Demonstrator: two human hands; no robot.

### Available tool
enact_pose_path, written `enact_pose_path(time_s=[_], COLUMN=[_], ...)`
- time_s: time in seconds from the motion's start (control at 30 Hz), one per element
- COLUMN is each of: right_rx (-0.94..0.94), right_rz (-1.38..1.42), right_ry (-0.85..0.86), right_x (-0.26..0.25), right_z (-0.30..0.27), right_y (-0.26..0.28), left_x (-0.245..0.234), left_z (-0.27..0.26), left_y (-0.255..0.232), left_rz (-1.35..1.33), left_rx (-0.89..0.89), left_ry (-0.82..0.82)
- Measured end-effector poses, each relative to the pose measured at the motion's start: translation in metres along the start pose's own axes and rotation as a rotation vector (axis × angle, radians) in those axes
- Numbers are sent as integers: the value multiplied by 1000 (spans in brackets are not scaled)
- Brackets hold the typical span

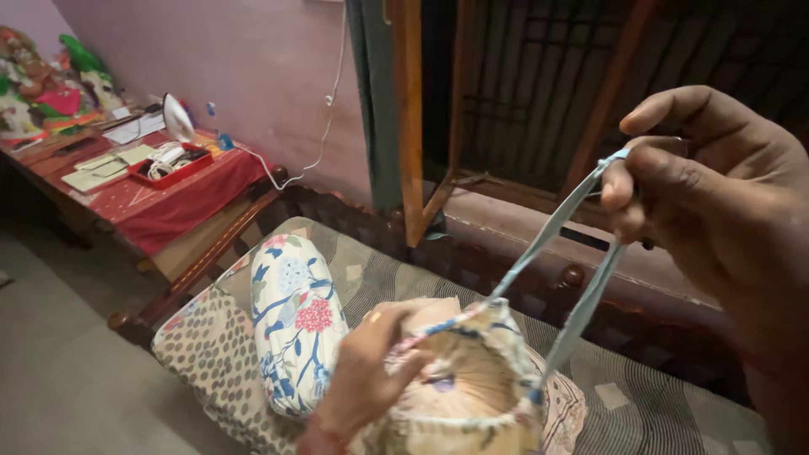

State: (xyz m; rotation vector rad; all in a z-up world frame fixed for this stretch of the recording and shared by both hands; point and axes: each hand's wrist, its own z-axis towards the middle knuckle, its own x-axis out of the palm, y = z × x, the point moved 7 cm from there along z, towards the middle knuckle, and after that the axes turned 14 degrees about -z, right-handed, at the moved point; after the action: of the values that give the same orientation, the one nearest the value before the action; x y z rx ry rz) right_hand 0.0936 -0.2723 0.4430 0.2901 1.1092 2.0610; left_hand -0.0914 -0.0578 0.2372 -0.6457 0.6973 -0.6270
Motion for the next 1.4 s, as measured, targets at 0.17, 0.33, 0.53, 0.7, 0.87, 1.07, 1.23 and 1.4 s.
enact_pose_path(time_s=[0.17,0.33,0.53,0.7,0.87,1.07,1.23,1.4], right_rx=[-160,-137,-126,-100,-28,-27,-211,-493], right_rz=[2,-137,-174,-137,-299,-769,-1279,-1255], right_ry=[60,-40,-81,-101,-59,47,154,382], right_x=[13,10,-7,-39,-46,-43,-20,49], right_z=[10,11,15,23,14,-1,-14,-80], right_y=[16,13,-10,-31,-53,-80,-95,-112], left_x=[65,103,136,137,110,120,116,123], left_z=[30,34,11,-4,-17,-21,-28,-28], left_y=[-55,-63,-41,-20,-8,8,29,30], left_rz=[-128,-453,-291,-57,-25,12,-92,-52], left_rx=[218,59,131,103,-14,-30,-28,2], left_ry=[12,52,52,137,250,320,310,344])
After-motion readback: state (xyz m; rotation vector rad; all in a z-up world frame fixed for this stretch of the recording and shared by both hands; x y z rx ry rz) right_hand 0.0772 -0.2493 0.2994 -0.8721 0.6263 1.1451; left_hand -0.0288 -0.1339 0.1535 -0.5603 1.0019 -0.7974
